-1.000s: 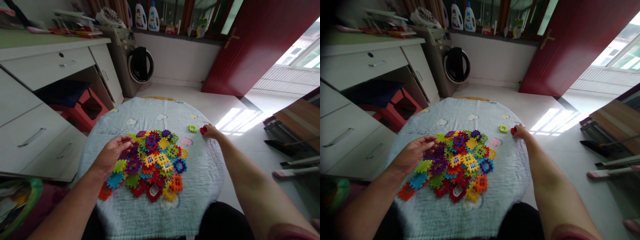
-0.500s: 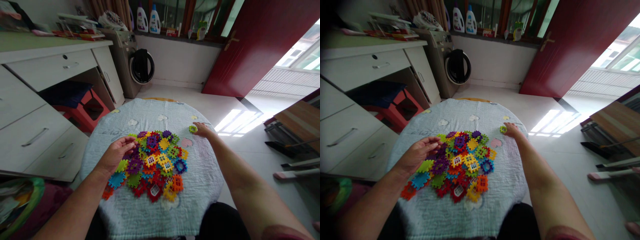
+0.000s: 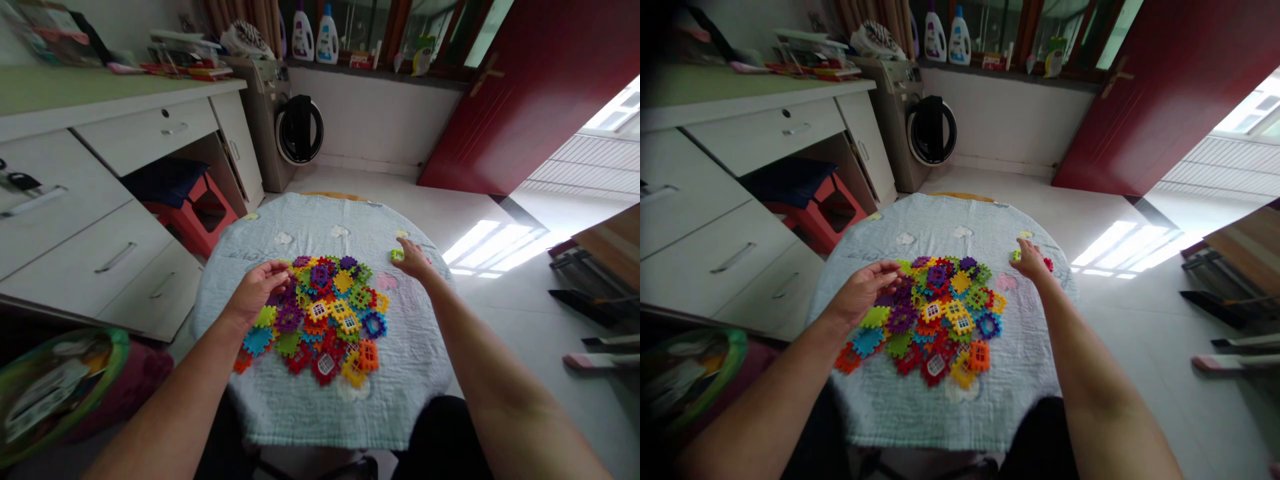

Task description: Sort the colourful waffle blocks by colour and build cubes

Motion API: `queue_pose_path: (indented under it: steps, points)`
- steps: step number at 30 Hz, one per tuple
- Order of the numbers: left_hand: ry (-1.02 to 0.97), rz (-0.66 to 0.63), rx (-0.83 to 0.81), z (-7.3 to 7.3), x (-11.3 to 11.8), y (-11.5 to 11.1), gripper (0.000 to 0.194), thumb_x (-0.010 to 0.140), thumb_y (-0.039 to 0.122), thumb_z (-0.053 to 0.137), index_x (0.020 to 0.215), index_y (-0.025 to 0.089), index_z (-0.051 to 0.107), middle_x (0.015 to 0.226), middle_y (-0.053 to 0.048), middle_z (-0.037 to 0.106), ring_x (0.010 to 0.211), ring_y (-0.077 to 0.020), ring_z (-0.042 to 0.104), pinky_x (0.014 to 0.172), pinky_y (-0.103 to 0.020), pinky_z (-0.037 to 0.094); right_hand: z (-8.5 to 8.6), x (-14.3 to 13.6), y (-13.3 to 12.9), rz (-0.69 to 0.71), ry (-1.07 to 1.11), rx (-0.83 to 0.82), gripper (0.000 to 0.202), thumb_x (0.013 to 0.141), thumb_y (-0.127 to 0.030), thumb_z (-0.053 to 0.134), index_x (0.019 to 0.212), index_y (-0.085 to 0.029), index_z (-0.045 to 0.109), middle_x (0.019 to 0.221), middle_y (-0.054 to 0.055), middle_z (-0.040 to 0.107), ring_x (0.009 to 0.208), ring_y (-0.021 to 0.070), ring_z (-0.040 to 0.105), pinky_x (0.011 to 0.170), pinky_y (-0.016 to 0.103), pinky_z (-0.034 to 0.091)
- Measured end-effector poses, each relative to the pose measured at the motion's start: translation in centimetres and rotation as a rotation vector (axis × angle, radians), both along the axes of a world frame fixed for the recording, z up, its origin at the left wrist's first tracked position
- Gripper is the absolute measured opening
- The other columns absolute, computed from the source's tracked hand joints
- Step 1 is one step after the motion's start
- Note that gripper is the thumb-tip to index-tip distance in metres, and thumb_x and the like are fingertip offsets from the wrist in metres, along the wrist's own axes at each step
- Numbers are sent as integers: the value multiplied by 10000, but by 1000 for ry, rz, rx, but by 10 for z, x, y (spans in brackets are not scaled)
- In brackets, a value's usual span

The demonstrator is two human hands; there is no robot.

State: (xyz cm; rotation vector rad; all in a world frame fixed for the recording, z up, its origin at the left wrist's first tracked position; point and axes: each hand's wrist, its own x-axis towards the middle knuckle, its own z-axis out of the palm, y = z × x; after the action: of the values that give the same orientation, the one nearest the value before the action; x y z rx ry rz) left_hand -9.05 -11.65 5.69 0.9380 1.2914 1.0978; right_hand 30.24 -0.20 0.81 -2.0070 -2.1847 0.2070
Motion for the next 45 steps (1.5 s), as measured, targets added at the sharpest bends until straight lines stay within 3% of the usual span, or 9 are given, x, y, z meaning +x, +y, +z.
queue_pose_path:
  steps: [3,8,12,15,19,24,32,40,45]
  points:
    - [17,-1,23,0,2,0,362,643,317,721,949,151,623,873,-37,694,747,-136,627,650,-245,476,14,-27,-30,93,68,19,619,751,-274,608,1323,-95,454,1364,191,466,1250,308,435,1057,414,319]
    - [156,11,113,-6,4,3,323,646,320,678,919,155,628,850,-34,683,744,-153,621,666,-266,479,32,-71,-98,229,147,-50,479,773,-293,613,1233,-178,543,1252,133,560,1188,273,492,1018,416,351]
    - [425,-35,228,-18,-2,10,248,688,265,597,910,164,644,886,-45,687,819,-181,629,785,-315,498,37,-93,-147,296,178,-152,474,772,-271,620,1236,-194,553,1238,125,571,1158,265,508,985,407,372]
    - [707,-151,312,-24,-4,15,233,713,229,554,915,185,662,893,-46,687,845,-196,625,845,-342,490,33,-98,-166,304,193,-185,471,761,-268,644,1223,-227,565,1235,108,575,1133,262,521,962,403,383]
    - [967,-278,450,-28,1,19,235,718,193,525,903,188,671,944,-65,673,921,-216,613,900,-352,472,27,-97,-166,279,171,-219,420,746,-261,659,1158,-215,594,1165,99,601,1101,257,534,926,373,399]
    - [1089,-334,470,-35,10,24,262,728,214,549,956,158,666,1025,-112,653,1001,-254,590,951,-392,440,26,-96,-151,293,155,-240,407,749,-219,624,1153,-179,594,1141,112,615,1068,250,555,920,354,409]
    - [1158,-365,441,-45,16,27,287,732,200,568,1005,186,656,1089,-97,630,1059,-250,564,974,-384,422,22,-87,-139,298,194,-272,461,761,-192,575,1222,-194,552,1227,117,608,1115,250,559,936,361,412]
    - [1171,-477,426,-45,15,25,289,756,185,542,1014,187,672,1071,-97,661,1053,-263,577,972,-400,415,24,-73,-135,204,128,-302,328,784,-143,518,1093,-208,608,1078,81,681,1000,228,615,825,294,433]
    - [1196,-368,520,-41,26,29,264,798,225,525,1009,168,674,1060,-104,657,1029,-251,578,976,-384,415,28,-79,-130,188,154,-283,345,803,-163,520,1141,-189,588,1117,96,668,1020,226,610,852,298,427]
